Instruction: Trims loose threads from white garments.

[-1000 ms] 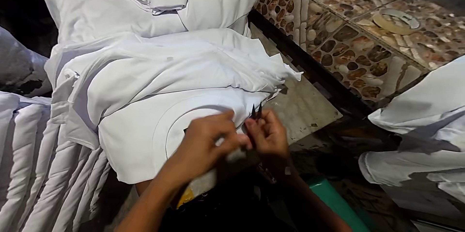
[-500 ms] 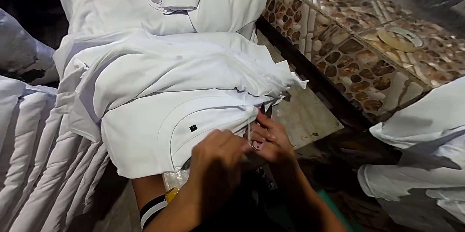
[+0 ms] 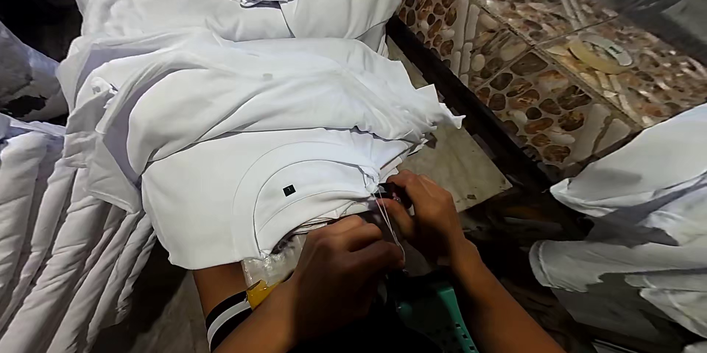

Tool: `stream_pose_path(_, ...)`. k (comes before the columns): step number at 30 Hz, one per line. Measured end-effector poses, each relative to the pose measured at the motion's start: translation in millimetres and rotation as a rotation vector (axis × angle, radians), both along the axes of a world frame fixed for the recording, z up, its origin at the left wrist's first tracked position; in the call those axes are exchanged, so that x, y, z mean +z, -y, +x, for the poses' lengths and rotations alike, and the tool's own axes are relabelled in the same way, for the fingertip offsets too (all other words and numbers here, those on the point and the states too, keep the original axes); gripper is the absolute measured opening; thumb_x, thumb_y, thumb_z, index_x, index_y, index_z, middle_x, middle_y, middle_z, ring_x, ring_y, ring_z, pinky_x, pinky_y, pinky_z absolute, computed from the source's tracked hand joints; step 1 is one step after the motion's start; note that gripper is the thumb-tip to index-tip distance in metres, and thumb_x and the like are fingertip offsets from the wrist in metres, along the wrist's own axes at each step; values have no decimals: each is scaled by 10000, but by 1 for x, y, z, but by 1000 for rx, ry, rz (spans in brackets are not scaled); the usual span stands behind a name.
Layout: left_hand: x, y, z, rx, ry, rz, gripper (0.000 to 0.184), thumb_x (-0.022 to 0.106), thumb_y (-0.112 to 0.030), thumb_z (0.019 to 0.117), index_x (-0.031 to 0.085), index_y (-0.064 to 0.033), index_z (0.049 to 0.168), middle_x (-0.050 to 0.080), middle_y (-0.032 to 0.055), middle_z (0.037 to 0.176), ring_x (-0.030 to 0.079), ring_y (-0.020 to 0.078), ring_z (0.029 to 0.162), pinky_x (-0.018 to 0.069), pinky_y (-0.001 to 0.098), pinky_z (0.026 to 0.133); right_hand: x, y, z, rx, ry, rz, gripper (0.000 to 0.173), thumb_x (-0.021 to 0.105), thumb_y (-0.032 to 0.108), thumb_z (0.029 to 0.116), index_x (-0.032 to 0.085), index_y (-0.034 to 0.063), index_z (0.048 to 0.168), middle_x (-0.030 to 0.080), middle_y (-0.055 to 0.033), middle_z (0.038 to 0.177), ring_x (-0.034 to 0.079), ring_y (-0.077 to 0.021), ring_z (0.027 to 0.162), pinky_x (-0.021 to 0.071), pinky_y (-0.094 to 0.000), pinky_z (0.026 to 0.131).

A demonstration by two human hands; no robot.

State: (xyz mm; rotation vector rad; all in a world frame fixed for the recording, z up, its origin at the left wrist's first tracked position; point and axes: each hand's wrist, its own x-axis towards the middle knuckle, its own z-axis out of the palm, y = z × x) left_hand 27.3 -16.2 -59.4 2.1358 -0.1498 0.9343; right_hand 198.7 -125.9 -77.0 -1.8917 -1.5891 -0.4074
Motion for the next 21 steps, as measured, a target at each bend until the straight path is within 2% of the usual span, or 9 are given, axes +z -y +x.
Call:
stream_pose_path(3,0,2,-7,-110,-3,-9,232,555,-133,1007,713,-52,859,590,58,708,555,163,690,445,245,638,0,-8,7,-30,41,3,485,438,346,1076,679,-4,843,651,-124,664,614,-221,574,461,-351,549)
stream_pose_path(5,5,5,-22,-118,-19,0,351,518,-269,1054,689,-77,815,640,72,761,598,177,731,473,265,654,-1,-7,12,-36,1,26,467,502,376,1056,682,-25,897,655,-141,704,605,-213,595,466,-340,559)
stream_pose_path(8,12,-5,-61,326,-148,70,633,439,-643,1002,677,-82,832,688,67,921,650,114,837,524,230,703,-7,-9,20,49,-14,126,323,664,282,962,577,-2,1088,585,-182,967,544,-165,715,440,-232,599)
stream_pose_path(9,9,-13,-72,551,-209,98,645,472,-671,974,682,-72,858,670,48,836,634,95,727,509,223,614,-11,-14,21,87,40,161,301,656,231,957,527,20,1127,538,-177,1037,521,-160,724,430,-211,598)
stream_pose_path(12,-14,-31,-85,962,-575,174,519,550,-491,953,670,9,885,578,113,610,582,274,481,425,433,429,-19,-35,22,190,248,301,174,586,150,999,495,67,1121,568,-158,1070,579,-194,772,485,-246,659)
stream_pose_path(15,-25,-33,-95,1074,-382,33,271,520,-212,947,664,-10,837,569,22,563,560,103,471,450,279,457,-7,-48,24,242,321,307,105,535,135,1036,543,55,1104,682,-162,1003,673,-235,813,537,-299,686)
stream_pose_path(17,-24,-38,-98,959,102,-347,167,529,-111,1013,646,-37,918,632,-80,725,610,-61,670,525,129,655,5,-49,26,325,251,183,190,518,103,1003,677,12,1052,725,-199,963,645,-278,684,454,-374,558)
stream_pose_path(19,-18,-46,-93,603,464,-964,299,427,-110,1062,698,-209,982,734,-101,872,695,-7,813,583,185,760,12,-48,27,422,137,-43,292,488,187,1026,703,5,948,701,-171,857,625,-263,595,450,-390,470)
stream_pose_path(21,-13,-50,-87,214,654,-1437,392,354,-205,1094,733,-157,1004,761,1,952,734,103,900,607,291,837,21,-45,29,475,40,-239,440,436,354,1054,644,39,829,614,-109,714,570,-215,548,416,-374,445)
